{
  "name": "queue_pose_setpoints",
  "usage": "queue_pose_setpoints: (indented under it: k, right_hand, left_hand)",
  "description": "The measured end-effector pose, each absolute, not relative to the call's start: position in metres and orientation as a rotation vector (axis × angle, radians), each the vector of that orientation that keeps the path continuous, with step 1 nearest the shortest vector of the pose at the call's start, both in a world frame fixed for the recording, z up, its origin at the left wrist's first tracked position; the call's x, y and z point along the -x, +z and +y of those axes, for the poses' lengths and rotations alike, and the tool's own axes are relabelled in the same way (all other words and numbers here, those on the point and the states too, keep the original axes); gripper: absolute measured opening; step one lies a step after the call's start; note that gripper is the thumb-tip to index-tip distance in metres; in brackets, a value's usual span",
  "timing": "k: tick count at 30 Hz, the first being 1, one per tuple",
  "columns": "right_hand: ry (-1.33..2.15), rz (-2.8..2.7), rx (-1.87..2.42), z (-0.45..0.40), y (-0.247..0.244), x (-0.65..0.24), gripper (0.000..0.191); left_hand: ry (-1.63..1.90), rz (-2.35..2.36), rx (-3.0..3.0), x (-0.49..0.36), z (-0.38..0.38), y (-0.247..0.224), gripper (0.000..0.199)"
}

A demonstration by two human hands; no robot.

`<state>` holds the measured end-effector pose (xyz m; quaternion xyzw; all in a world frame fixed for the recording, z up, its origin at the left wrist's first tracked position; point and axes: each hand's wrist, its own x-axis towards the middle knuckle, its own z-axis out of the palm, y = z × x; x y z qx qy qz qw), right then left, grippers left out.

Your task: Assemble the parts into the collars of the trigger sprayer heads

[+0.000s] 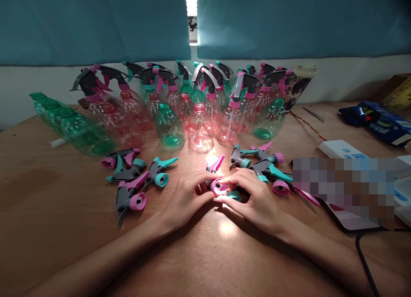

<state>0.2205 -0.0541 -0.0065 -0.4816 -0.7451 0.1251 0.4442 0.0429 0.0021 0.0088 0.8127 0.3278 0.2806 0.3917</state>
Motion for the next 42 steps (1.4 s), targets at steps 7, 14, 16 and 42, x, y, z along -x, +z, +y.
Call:
queue_pose_setpoints:
  k: [7,14,16,42]
  right_hand:
    - [0.373,-1.873,1.219,-0.054,-0.003,-0.222,0.014]
    - [0.313,-2.042,1.129,-0.050,0.004,-0.235,0.013]
    - [0.297,-2.069,1.101,-0.049,0.005,-0.237,0.011]
    - [0.133,-1.973,1.224,-0.055,0.012,-0.239,0.011]
  left_hand:
    - [0.680,0.751,-2.116,-0.040,0.002,0.003,0.026]
    - [0.595,0.678,-2.135,-0.041,0.005,0.002,0.023]
    - [0.579,0.657,-2.135,-0.041,0.005,0.002,0.022]
    - [0.781,1.061,-2.086,-0.028,0.033,0.003,0.030]
